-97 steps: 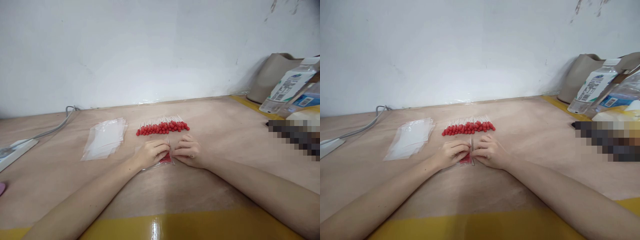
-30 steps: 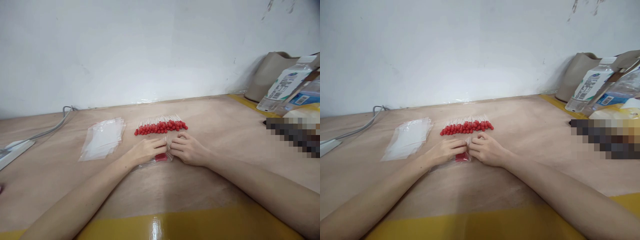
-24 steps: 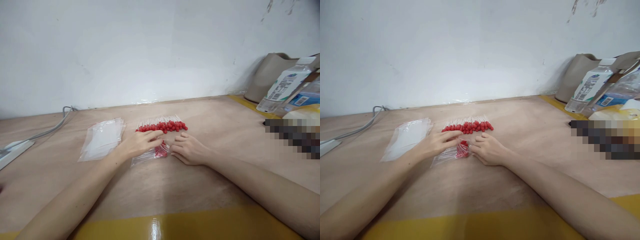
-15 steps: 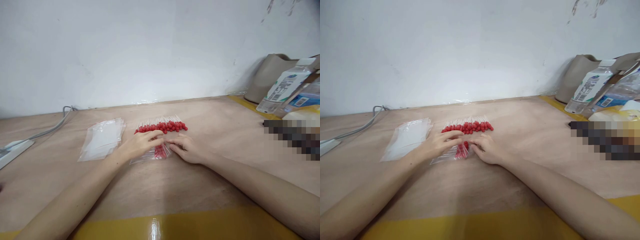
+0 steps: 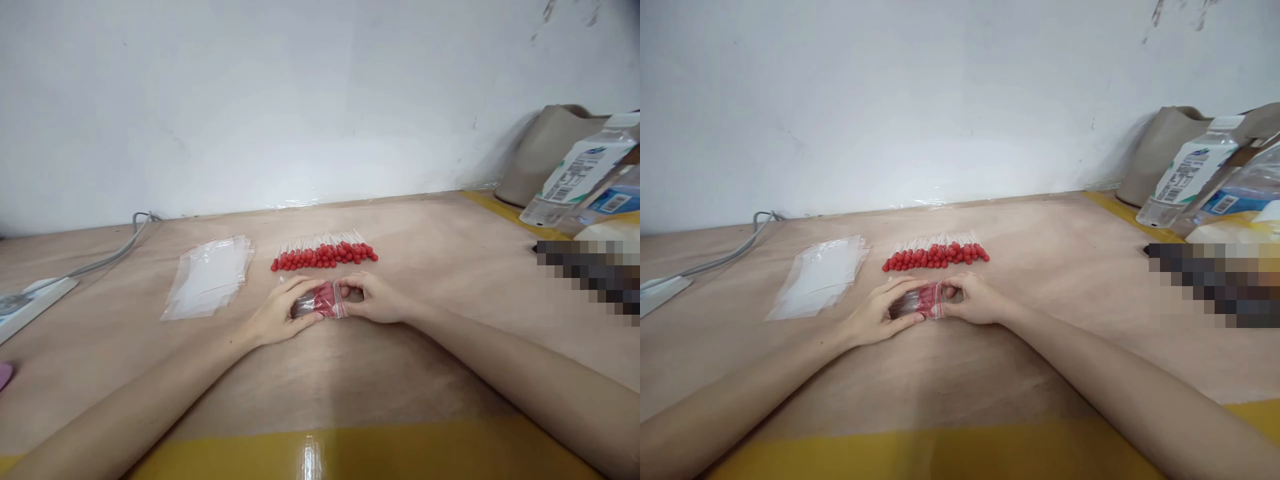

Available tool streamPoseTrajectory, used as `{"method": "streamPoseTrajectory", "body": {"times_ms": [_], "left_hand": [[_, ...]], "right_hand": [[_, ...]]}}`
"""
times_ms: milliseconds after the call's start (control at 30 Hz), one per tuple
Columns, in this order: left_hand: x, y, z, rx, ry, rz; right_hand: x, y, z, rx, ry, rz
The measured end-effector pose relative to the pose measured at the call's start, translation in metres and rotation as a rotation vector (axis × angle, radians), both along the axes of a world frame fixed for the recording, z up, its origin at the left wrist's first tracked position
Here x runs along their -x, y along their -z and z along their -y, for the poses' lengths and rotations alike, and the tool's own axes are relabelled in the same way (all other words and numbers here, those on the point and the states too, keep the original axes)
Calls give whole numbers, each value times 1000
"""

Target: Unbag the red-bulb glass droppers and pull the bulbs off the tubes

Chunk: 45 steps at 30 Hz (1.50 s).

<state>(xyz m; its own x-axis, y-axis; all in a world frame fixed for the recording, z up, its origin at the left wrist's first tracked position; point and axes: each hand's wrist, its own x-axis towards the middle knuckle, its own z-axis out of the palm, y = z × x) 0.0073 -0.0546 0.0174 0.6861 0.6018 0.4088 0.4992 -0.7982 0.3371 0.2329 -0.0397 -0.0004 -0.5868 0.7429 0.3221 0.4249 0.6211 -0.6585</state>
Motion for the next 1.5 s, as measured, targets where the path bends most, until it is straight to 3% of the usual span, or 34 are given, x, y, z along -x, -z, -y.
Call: {"method": "streamPoseTrajectory", "body": {"times_ms": [267, 367, 500, 667, 833, 1100, 1333, 1500], "left_hand": [[-9, 5, -8, -46, -6, 108], [-9, 7, -8, -88, -1, 124], [-10, 7, -7, -100, 9, 125], [-11, 7, -7, -83, 9, 126], [-10, 7, -7, -62, -14, 86], [-10, 8, -8, -70, -35, 76], [-8, 9, -7, -10, -58, 72], [-9, 8, -7, 19, -74, 62]], "right_hand": [[-1, -2, 3, 257, 24, -192], [0, -2, 5, 270, 29, -227], [2, -1, 7, 132, -24, -187], [6, 0, 9, -251, 53, -71], [8, -2, 11, -326, 103, -57], [3, -10, 12, -208, 100, 161], [4, -13, 9, 40, 31, -1], [-3, -9, 5, 139, 17, -71]]}}
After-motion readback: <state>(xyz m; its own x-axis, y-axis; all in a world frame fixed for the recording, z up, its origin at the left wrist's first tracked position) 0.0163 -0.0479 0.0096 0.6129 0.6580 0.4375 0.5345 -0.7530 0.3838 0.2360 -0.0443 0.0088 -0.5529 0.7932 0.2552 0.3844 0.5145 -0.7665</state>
